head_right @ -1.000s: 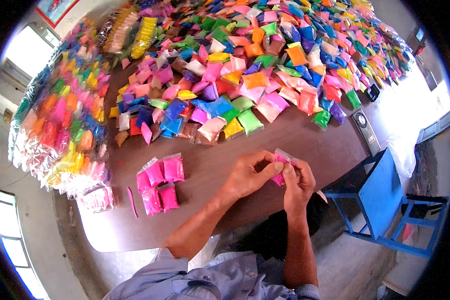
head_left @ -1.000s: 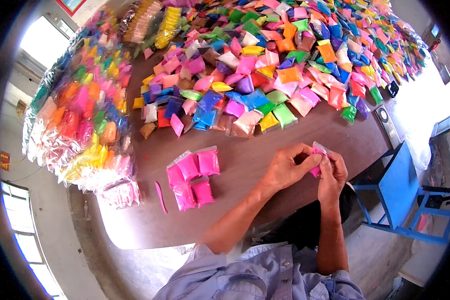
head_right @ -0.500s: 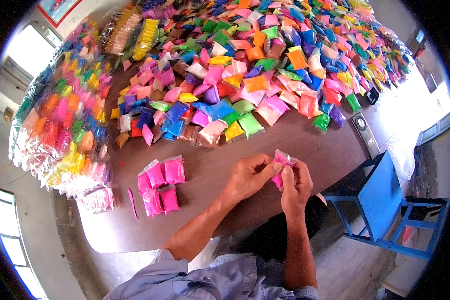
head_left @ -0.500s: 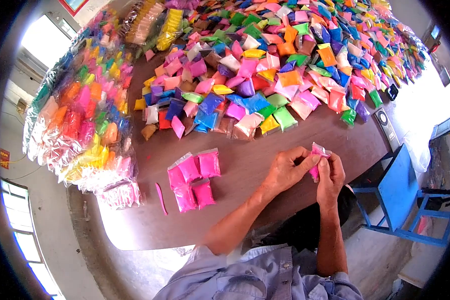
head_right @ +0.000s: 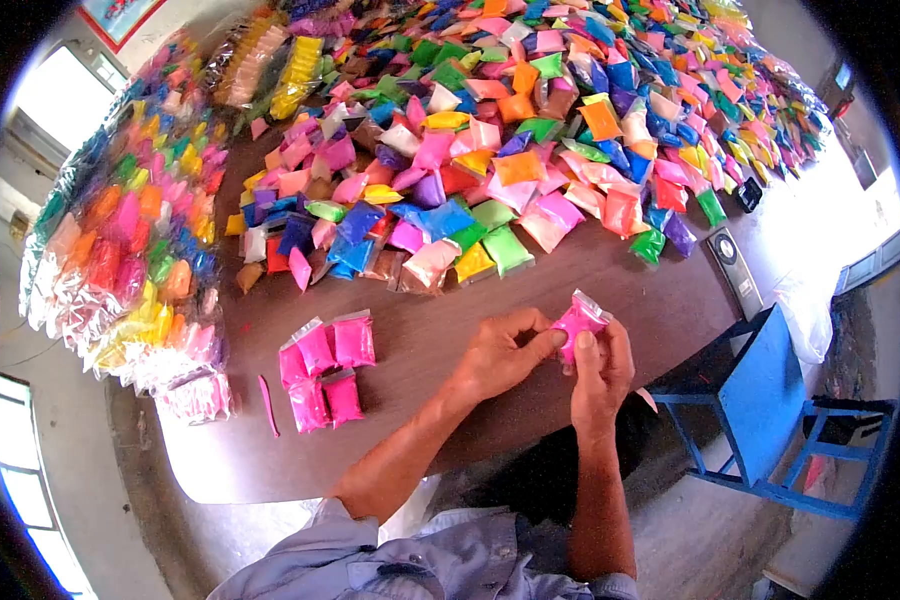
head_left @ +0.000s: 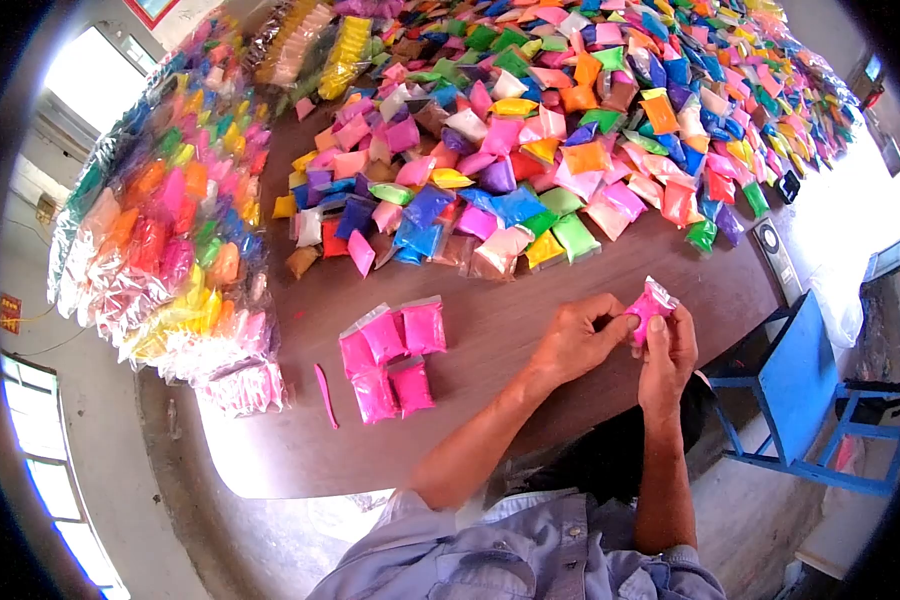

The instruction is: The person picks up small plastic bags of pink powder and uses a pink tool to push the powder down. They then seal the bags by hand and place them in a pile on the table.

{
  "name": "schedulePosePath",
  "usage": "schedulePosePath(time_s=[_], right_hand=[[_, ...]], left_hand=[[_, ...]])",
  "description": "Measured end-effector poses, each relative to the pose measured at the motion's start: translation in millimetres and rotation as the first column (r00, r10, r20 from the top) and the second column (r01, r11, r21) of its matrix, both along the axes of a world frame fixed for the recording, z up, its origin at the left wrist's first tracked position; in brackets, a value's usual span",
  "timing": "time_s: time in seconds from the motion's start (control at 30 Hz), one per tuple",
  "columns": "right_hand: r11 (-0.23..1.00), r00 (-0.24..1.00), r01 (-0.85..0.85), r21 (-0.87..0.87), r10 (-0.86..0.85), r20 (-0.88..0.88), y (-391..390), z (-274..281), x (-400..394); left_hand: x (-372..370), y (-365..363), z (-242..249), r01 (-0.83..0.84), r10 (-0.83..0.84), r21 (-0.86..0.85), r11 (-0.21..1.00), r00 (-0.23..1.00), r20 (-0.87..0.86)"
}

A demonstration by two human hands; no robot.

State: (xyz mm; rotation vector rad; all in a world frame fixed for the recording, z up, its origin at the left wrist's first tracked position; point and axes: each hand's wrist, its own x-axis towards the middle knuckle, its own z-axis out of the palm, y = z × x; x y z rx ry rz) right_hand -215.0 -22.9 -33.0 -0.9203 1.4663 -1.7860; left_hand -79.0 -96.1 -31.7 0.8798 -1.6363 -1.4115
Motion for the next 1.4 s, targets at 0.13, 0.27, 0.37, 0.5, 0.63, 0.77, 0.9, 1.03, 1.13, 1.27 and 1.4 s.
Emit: schedulePosePath(time_s=[0.13,0.27,0.37,0.5,0.63,0.77,0.9,1.03,1.13,1.27,1.4], right_hand=[[1.000,0.999,-0.018,-0.024,0.019,0.046,2,-6,-7],[0.998,0.999,-0.039,-0.056,0.039,0.013,2,-11,-7],[0.998,0.997,-0.058,-0.033,0.059,0.046,3,-2,-2],[0.999,0.997,-0.027,-0.044,0.030,0.071,3,-16,-6],[0.998,0.981,-0.036,-0.058,0.046,0.186,2,-13,-10],[0.995,0.992,-0.053,-0.083,0.062,0.113,5,-22,-13],[0.992,0.993,-0.118,-0.046,0.118,-0.011,7,-13,-10],[0.990,0.989,-0.139,-0.036,0.140,0.040,4,-4,-3],[0.990,0.989,-0.137,-0.035,0.139,0.049,5,-6,-6],[0.991,0.991,-0.122,-0.054,0.124,0.045,4,-6,-7],[0.992,0.989,-0.122,0.018,0.123,-0.086,6,-11,-7]], left_hand=[[2,2,13,0.050,-0.055,0.104,0.993,0.997,0.047],[1,1,11,0.075,-0.070,0.158,0.985,0.997,-0.033],[-1,-2,-1,0.070,-0.059,0.110,0.991,0.993,-0.102],[5,-5,-3,0.095,-0.095,0.063,0.993,0.995,-0.007],[3,0,5,0.069,-0.068,-0.020,0.997,0.997,0.045],[-6,4,3,0.044,-0.032,0.098,0.994,0.992,-0.125],[0,-2,-1,0.063,-0.049,0.114,0.992,0.992,-0.114],[2,-4,-4,0.053,-0.048,0.078,0.996,0.997,-0.065],[2,-2,-1,0.050,-0.043,0.070,0.996,0.995,-0.095],[-2,1,3,0.063,-0.036,0.155,0.986,0.985,-0.167],[-4,0,-3,0.031,-0.008,0.120,0.992,0.983,-0.183]])
